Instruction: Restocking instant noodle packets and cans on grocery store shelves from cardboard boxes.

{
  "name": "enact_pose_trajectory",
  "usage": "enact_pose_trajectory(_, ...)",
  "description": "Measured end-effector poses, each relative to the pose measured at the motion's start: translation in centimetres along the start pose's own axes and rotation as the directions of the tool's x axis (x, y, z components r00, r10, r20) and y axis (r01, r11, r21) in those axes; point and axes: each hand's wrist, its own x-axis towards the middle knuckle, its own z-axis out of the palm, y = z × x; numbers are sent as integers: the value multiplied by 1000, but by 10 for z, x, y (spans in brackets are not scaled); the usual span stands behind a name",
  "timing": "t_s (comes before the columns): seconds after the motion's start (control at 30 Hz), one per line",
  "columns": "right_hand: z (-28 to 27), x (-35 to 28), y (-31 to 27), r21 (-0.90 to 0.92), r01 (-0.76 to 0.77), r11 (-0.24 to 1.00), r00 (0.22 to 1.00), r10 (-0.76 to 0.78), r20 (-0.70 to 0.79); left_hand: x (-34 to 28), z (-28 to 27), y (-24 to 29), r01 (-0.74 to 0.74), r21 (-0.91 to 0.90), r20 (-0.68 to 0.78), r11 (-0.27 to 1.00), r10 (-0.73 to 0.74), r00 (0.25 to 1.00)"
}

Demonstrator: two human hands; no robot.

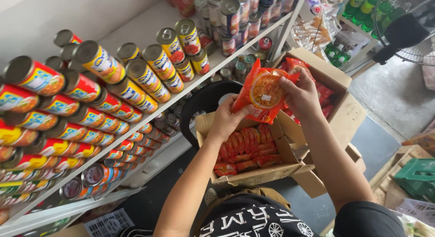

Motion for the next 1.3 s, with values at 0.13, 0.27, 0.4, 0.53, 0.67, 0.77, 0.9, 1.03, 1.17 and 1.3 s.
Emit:
enact_pose_trajectory(0.13,23,-14,19,-8,-46,999,999,46,5,-37,-38,36,-43,-97,-81,994,36,996)
enact_pose_trajectory(0.27,54,-25,35,-130,83,988,993,-71,93,-70,-76,64,-141,-48,-231,989,126,965)
enact_pose_trajectory(0.4,86,-33,48,-413,271,869,942,-153,298,-103,-94,103,-309,-126,-356,943,248,901)
enact_pose_trajectory(0.53,118,-47,57,-440,167,883,922,19,388,-120,-118,101,-367,-92,-380,926,309,872)
enact_pose_trajectory(0.67,147,-56,80,-417,122,901,909,67,412,-135,-129,102,-348,16,-427,937,321,845)
enact_pose_trajectory(0.77,149,-55,96,-272,128,954,883,16,470,-140,-138,108,-411,-12,-412,912,370,833)
enact_pose_trajectory(0.9,156,-54,107,-232,73,970,913,29,407,-150,-142,126,-473,54,-378,879,456,805)
enact_pose_trajectory(1.03,155,-52,106,49,-28,998,909,5,416,-147,-152,115,-410,55,-394,910,397,829)
enact_pose_trajectory(1.17,137,-44,120,163,-12,987,975,-25,222,-137,-163,106,-440,-188,-497,878,302,813)
enact_pose_trajectory(1.3,176,-76,129,43,-95,995,985,87,147,-132,-168,115,-493,-524,-569,694,145,810)
